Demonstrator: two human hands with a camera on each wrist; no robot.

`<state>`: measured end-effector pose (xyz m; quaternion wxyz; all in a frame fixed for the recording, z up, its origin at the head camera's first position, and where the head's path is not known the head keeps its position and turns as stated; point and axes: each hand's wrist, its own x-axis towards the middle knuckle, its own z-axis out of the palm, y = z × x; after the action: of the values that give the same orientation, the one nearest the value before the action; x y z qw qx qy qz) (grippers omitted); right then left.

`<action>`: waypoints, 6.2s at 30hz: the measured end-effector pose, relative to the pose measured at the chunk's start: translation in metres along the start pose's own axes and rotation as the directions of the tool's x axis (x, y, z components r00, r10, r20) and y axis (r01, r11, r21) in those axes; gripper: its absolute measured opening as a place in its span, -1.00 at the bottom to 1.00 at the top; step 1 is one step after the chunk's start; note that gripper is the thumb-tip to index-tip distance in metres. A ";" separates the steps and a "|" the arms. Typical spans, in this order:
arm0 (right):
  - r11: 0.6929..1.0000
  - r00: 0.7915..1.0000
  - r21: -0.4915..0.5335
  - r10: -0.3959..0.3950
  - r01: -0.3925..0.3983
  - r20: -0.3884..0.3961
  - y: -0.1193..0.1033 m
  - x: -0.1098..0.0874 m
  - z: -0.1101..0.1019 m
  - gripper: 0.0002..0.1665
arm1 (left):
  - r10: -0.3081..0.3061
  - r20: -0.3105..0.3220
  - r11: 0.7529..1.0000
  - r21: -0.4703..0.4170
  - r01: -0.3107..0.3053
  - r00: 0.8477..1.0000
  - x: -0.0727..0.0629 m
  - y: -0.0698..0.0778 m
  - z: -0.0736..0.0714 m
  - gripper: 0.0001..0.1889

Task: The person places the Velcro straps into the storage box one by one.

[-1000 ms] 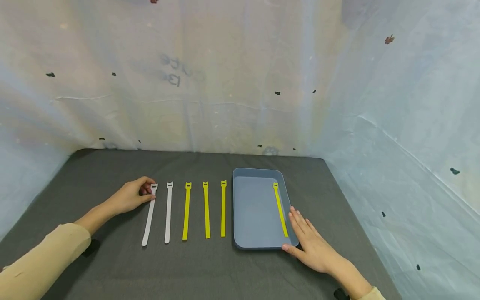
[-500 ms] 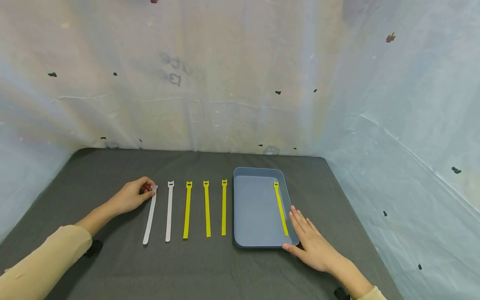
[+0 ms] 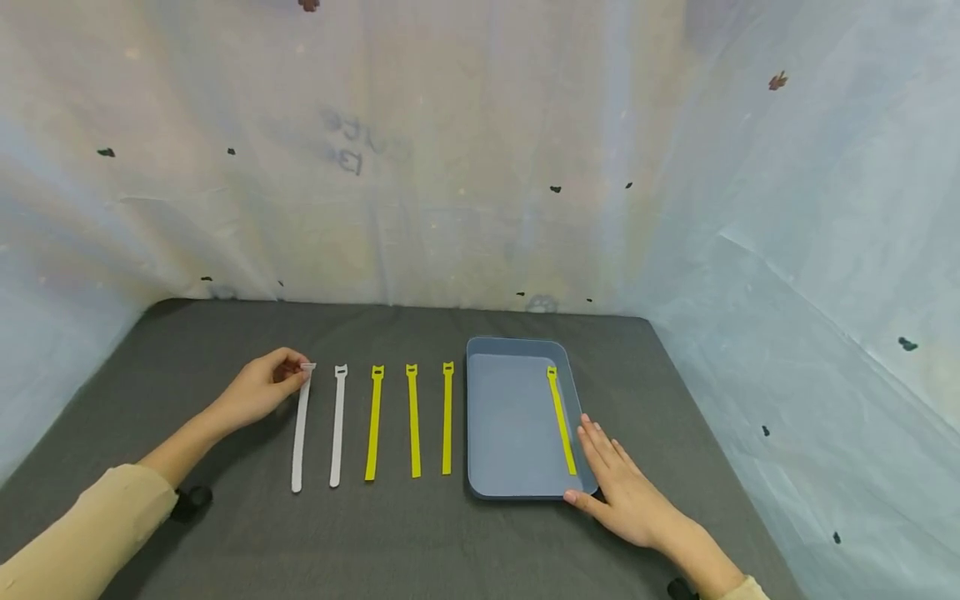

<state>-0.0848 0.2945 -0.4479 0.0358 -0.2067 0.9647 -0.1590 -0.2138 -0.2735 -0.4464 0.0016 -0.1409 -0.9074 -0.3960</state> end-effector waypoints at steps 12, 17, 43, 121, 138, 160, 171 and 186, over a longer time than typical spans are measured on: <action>1.000 1.000 0.008 -0.002 0.002 -0.012 0.000 -0.002 0.003 0.16 | 0.003 -0.078 0.998 -0.066 -0.008 0.997 -0.009 0.025 -0.002 -0.71; 1.000 1.000 0.010 -0.005 0.006 -0.025 0.000 -0.002 0.003 0.15 | 0.007 -0.100 0.997 -0.074 -0.014 0.995 -0.011 0.037 -0.004 -0.69; 1.000 1.000 0.008 0.004 -0.004 0.000 0.000 0.000 0.000 0.17 | 0.087 -0.216 0.930 -0.332 -0.157 0.973 0.026 0.119 0.015 -0.71; 1.000 1.000 -0.007 0.021 -0.021 0.014 -0.010 -0.008 0.001 0.17 | 0.062 0.195 0.870 -0.490 0.042 0.979 0.115 0.200 0.211 -0.75; 1.000 1.000 -0.003 0.012 -0.012 0.027 -0.009 -0.008 0.000 0.17 | 0.082 0.261 0.904 -0.426 0.038 0.962 0.128 0.200 0.231 -0.75; 1.000 1.000 -0.018 0.010 -0.009 0.013 -0.009 -0.006 -0.001 0.16 | 0.088 0.272 0.960 -0.279 -0.009 0.958 0.146 0.201 0.253 -0.76; 1.000 1.000 -0.026 0.004 -0.004 0.008 -0.009 -0.007 0.000 0.18 | 0.088 0.282 0.986 -0.158 -0.044 0.955 0.149 0.204 0.254 -0.75; 1.000 1.000 -0.021 0.002 -0.001 0.015 -0.008 -0.005 0.000 0.17 | 0.094 0.316 0.996 -0.031 -0.089 0.944 0.151 0.202 0.257 -0.67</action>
<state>-0.0773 0.2895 -0.4454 0.0408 -0.2076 0.9662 -0.1472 -0.2791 0.0805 -0.4602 -0.1270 -0.2448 -0.8851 -0.3750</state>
